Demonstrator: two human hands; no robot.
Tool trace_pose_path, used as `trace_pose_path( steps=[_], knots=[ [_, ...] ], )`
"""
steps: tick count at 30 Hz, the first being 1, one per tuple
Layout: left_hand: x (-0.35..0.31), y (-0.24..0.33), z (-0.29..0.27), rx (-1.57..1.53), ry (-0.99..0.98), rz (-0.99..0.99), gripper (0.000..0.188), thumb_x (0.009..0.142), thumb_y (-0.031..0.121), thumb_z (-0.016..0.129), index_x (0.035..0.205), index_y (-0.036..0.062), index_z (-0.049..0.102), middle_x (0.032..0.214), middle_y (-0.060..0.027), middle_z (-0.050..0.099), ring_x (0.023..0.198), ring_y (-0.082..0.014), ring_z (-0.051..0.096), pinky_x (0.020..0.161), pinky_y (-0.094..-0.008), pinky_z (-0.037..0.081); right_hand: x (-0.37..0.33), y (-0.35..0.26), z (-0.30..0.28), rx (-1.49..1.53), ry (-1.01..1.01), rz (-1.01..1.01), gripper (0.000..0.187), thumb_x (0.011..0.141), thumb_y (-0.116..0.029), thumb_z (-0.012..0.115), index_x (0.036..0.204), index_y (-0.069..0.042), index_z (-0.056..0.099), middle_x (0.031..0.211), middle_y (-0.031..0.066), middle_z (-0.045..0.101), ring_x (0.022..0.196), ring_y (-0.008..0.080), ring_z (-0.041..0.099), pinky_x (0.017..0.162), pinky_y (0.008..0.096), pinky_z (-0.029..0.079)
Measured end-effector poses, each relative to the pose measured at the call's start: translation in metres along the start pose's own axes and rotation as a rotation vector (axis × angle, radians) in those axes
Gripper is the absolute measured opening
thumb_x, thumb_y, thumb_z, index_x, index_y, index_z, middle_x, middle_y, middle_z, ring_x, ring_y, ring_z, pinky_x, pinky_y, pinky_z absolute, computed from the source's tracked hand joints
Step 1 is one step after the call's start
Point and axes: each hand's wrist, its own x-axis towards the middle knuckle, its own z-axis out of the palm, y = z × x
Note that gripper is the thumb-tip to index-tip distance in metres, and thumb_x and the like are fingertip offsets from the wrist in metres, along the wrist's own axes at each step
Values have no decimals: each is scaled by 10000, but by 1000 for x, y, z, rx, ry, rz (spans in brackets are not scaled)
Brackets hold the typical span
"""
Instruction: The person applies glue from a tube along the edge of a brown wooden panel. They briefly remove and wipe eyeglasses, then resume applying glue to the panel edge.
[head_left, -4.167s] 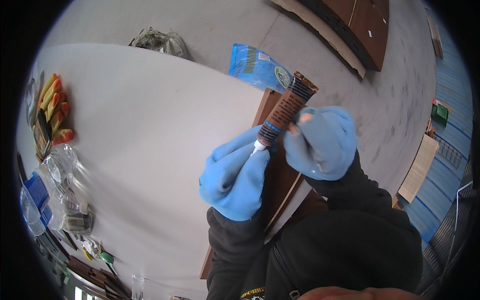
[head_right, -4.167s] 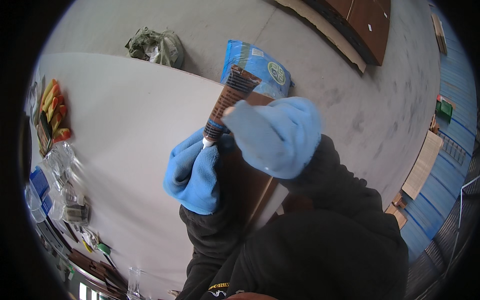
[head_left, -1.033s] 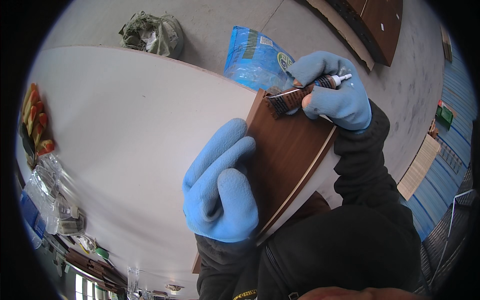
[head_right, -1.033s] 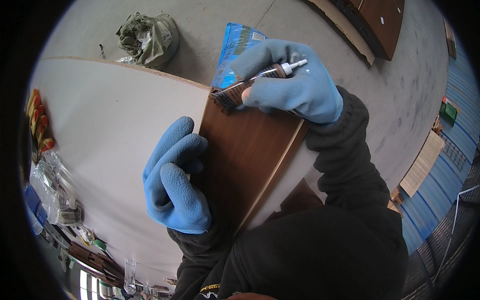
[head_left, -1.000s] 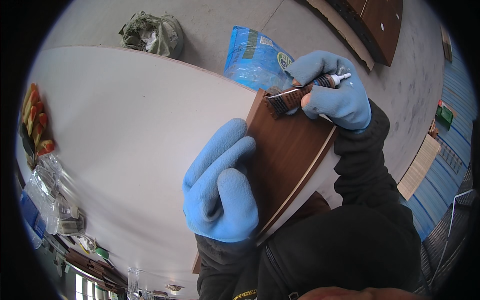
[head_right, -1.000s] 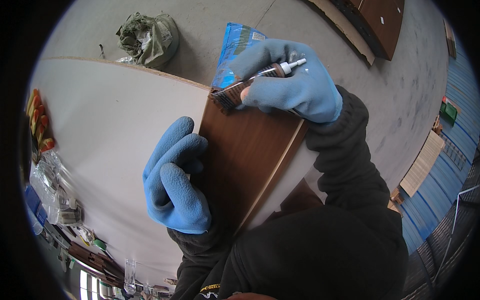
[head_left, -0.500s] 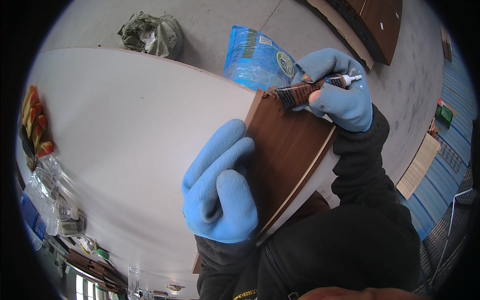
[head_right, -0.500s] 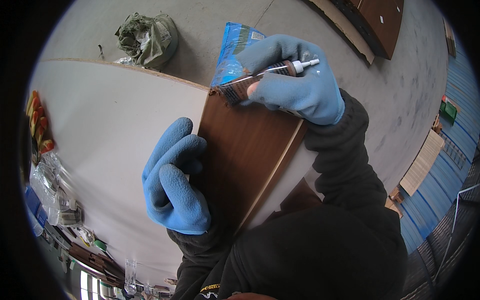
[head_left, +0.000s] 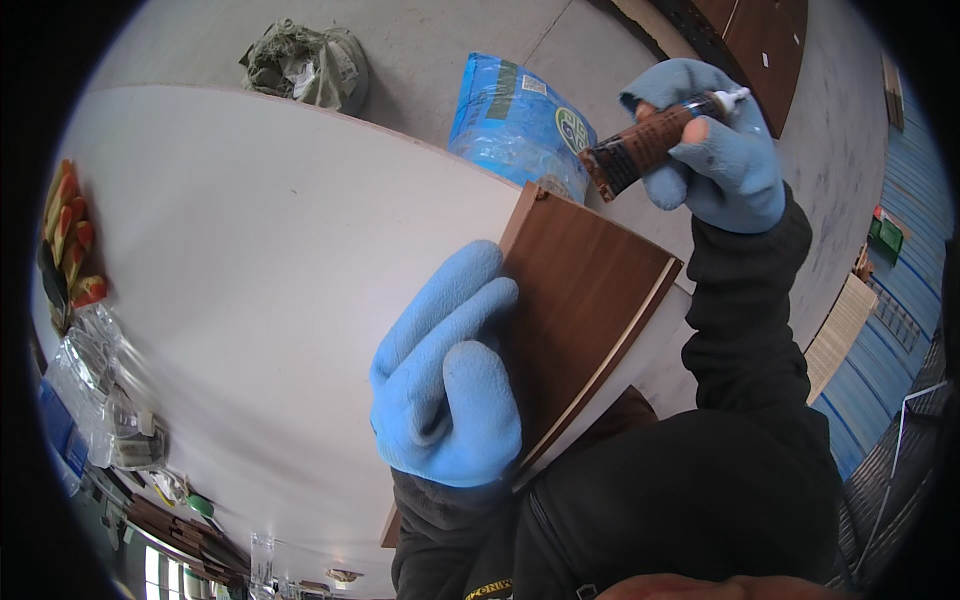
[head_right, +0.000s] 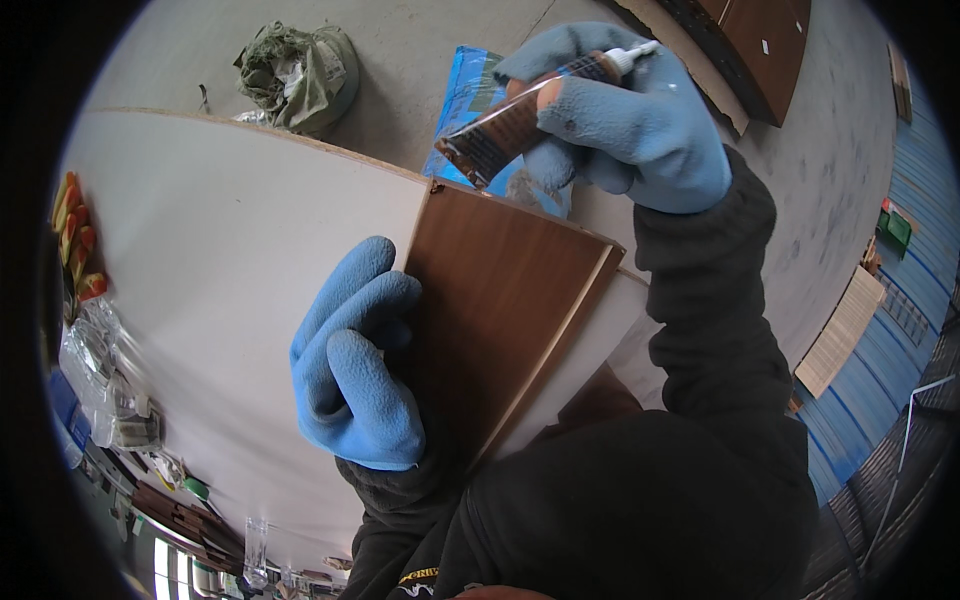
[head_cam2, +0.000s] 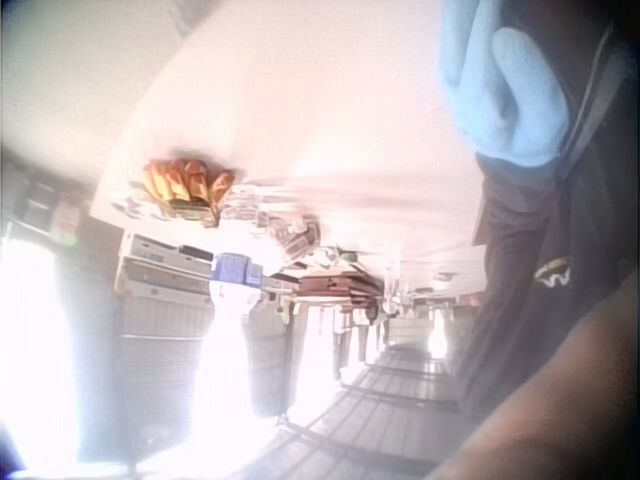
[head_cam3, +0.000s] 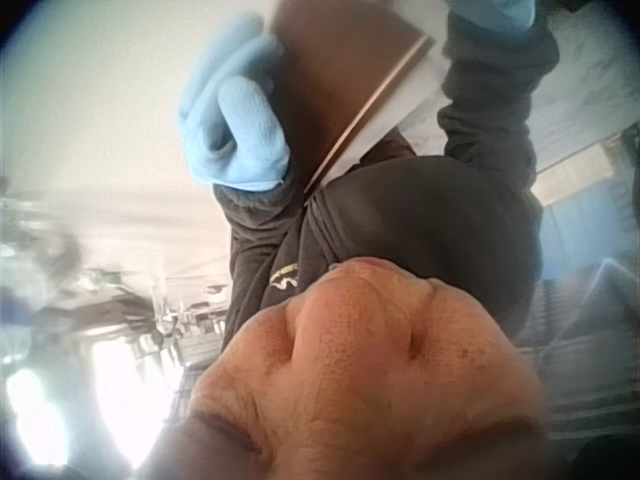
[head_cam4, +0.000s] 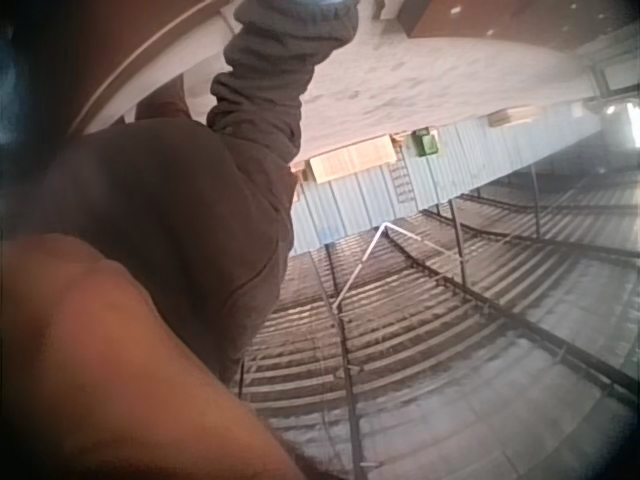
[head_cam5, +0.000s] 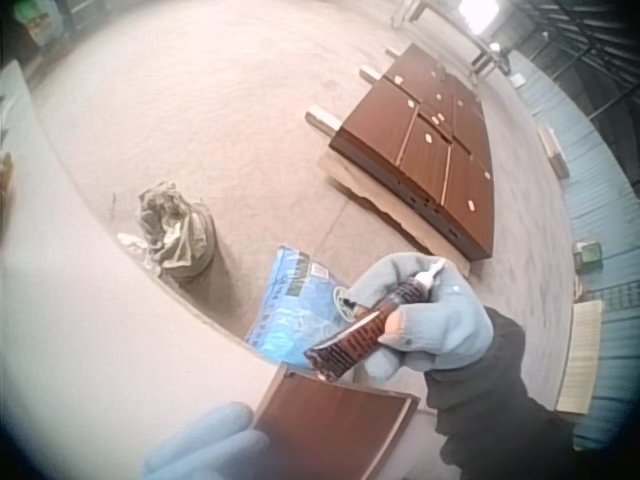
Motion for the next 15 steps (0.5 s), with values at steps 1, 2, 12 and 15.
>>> trace_pose_path(
  steps=[1, 2, 12, 15],
  knots=[
    [0, 2, -2, -43, -16, -36, 309, 1034, 171, 586, 1134, -81, 736, 1274, -264, 677, 1190, -336, 670, 1016, -401, 530, 2, 2, 3, 1, 7, 30, 294, 947, -264, 722, 1132, -37, 699, 838, 98, 741, 503, 78, 626, 376, 169, 398],
    [0, 3, -2, -45, -17, -38, 315, 1035, 179, 586, 1135, -80, 736, 1278, -264, 676, 1193, -337, 669, 1019, -402, 530, 4, 4, 5, 4, 13, 60, 295, 951, -273, 721, 1128, -39, 700, 821, 95, 741, 500, 81, 627, 376, 172, 402],
    [3, -7, 7, 144, 50, 117, 462, 1103, 300, 459, 1050, -66, 735, 1172, -250, 723, 860, -207, 718, 668, -239, 539, 20, 6, 14, -97, -85, 66, 272, 919, -273, 778, 1053, -52, 695, 826, 120, 738, 601, 116, 722, 438, 175, 524],
    [3, -7, 5, 146, 30, 109, 464, 1104, 301, 458, 1048, -66, 735, 1170, -255, 723, 861, -213, 722, 662, -240, 542, 22, 8, 16, -66, -97, 81, 259, 915, -265, 779, 1036, -50, 698, 831, 120, 737, 608, 125, 726, 449, 183, 539]
  ],
)
